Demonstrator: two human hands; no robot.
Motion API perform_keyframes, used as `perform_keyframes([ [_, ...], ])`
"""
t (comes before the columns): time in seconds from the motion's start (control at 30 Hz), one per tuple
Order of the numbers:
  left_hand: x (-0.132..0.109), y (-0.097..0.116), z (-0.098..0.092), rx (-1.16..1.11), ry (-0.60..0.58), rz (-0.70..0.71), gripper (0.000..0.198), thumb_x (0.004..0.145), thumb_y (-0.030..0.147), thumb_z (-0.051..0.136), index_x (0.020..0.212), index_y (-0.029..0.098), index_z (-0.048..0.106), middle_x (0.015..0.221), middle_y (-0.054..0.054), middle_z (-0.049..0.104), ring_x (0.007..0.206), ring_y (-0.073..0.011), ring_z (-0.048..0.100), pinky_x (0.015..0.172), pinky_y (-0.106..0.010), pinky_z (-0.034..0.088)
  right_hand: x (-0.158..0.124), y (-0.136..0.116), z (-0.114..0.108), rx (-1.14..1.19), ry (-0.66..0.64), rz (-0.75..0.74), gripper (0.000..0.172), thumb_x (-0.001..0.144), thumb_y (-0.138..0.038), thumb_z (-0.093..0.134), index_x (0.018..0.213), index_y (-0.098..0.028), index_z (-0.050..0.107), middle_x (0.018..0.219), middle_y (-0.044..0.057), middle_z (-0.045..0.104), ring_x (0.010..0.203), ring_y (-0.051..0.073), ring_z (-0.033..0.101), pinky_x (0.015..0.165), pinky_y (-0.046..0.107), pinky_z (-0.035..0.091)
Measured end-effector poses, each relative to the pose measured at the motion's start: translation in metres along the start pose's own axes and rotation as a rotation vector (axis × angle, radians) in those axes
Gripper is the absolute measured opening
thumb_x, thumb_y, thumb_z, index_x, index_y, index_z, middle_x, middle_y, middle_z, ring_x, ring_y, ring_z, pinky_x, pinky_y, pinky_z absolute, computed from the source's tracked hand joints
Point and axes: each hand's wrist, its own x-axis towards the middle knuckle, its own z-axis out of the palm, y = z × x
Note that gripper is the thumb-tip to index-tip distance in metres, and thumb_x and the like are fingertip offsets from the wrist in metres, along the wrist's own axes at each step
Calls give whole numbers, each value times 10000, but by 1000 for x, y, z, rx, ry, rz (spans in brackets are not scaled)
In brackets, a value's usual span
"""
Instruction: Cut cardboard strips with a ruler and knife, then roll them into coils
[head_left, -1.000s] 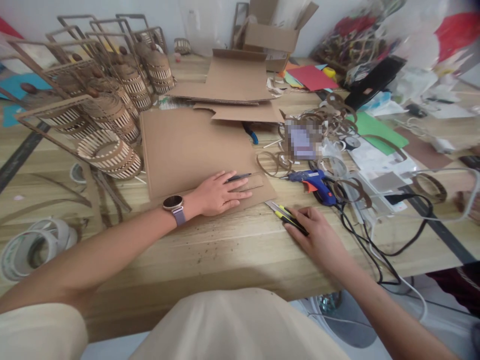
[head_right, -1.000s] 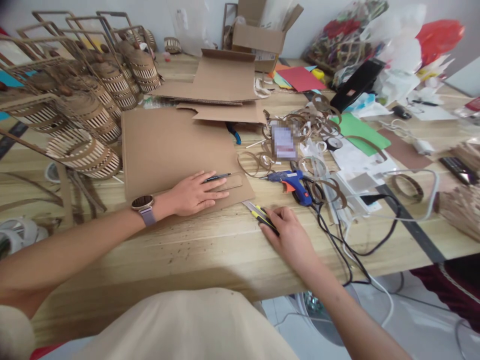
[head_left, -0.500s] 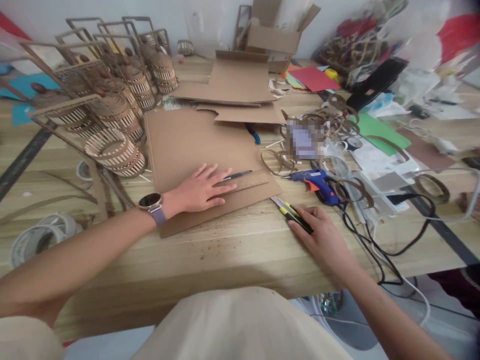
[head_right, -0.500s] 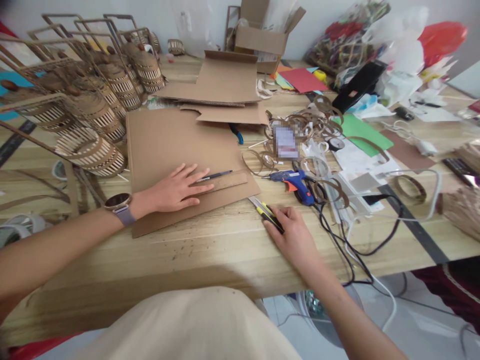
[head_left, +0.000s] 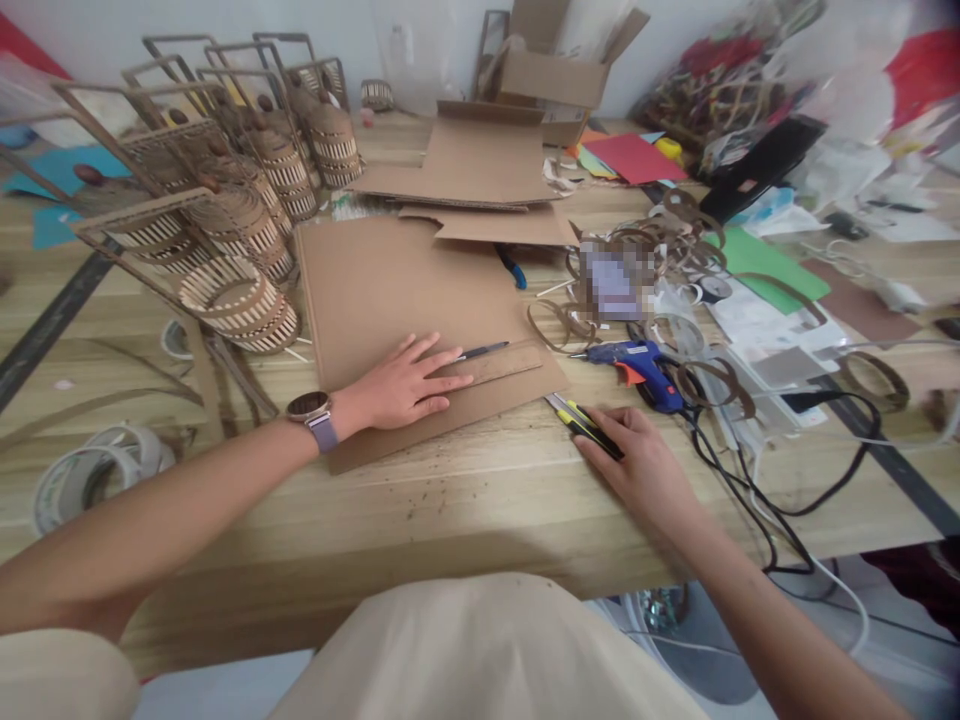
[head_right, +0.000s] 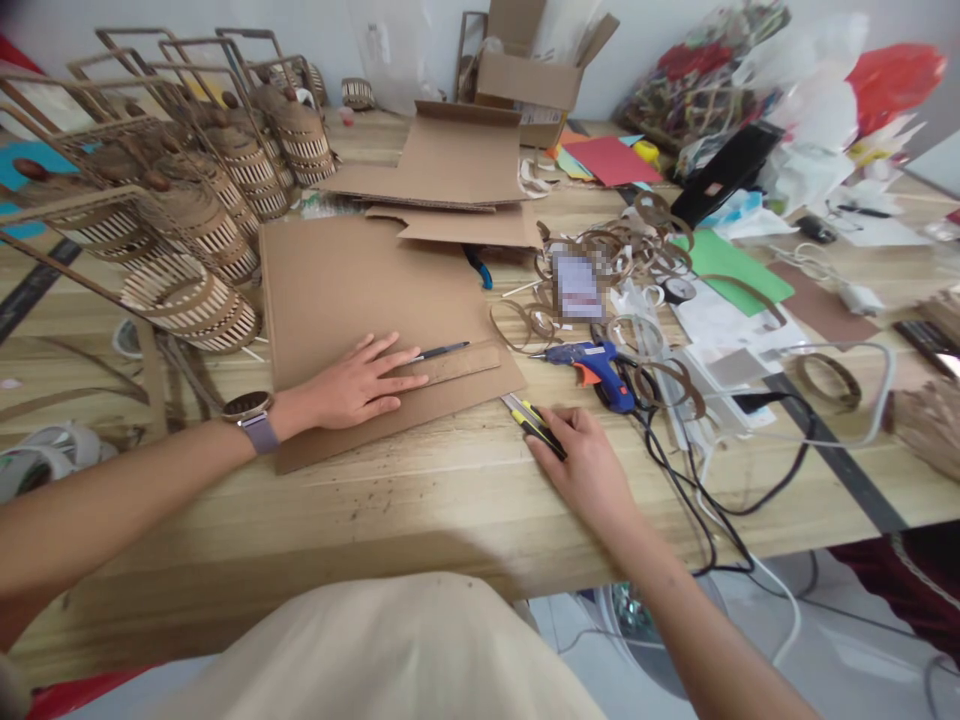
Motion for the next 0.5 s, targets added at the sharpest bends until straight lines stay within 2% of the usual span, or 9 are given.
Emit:
perform_keyframes([
  [0.27,-1,-1,4,-23,51,16,458,1031,493,359,1482,426,391,1620,-7,295,1500,-364,152,1178,-625,129,3,0,-4,24,-38,-33,454,922,-476,506,1233,-185,661,1010,120,623,981,287,622,906,443,511],
  [0.5,0,1,3,-28,41,0,451,1033,476,362,1479,429,396,1619,3,299,1497,-363,162,1179,-620,126,0,-3,-6,21,-79,-30,454,932,-462,503,1279,-203,637,996,107,620,958,271,614,895,414,508],
])
